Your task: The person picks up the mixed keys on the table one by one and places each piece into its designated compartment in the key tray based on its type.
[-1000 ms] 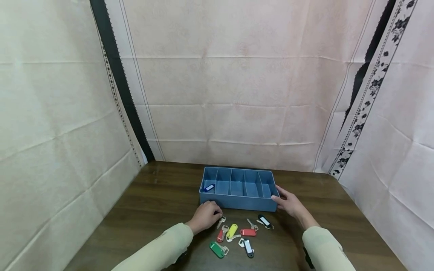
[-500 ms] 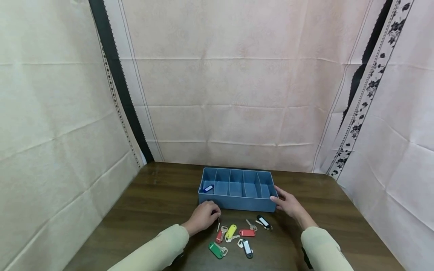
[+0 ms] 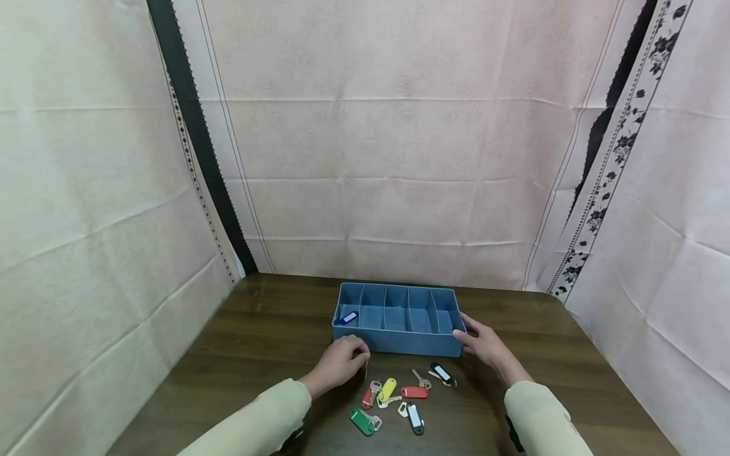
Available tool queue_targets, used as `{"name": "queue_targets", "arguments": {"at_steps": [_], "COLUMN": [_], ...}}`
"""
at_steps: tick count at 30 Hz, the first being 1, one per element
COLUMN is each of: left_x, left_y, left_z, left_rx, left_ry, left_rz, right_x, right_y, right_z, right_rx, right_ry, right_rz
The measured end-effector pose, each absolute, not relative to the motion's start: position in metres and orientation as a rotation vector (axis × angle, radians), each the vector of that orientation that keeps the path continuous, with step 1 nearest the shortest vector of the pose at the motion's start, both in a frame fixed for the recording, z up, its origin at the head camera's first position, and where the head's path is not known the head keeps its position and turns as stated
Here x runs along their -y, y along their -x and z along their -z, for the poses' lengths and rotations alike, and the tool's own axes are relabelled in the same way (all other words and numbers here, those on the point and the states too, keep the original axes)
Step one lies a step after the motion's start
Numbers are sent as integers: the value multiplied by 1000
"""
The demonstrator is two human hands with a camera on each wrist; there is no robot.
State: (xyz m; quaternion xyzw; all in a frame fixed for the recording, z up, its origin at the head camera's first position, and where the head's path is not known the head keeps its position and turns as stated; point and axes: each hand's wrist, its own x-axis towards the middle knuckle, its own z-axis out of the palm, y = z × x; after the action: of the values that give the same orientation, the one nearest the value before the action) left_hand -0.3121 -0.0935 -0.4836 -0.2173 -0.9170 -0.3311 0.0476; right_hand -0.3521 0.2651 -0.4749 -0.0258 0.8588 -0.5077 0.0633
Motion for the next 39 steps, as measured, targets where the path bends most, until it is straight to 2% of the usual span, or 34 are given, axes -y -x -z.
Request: {"name": "queue_targets", "arguments": {"at_steps": [12, 26, 39], "left_x": [98, 108, 117], "left_y": [308, 306, 329], "left_z": [477, 451, 422], "left_rx": [2761, 2646, 2521], "left_ry": [658, 640, 470], "left_rz": [1116, 1281, 1353], "right_x": [-265, -262, -265], "right_y": [352, 347, 346], "right_z": [478, 480, 475], "right_rx": [-2603, -2622, -2622], "right_ry": [79, 76, 64], "right_rz": [1535, 1524, 1531]}}
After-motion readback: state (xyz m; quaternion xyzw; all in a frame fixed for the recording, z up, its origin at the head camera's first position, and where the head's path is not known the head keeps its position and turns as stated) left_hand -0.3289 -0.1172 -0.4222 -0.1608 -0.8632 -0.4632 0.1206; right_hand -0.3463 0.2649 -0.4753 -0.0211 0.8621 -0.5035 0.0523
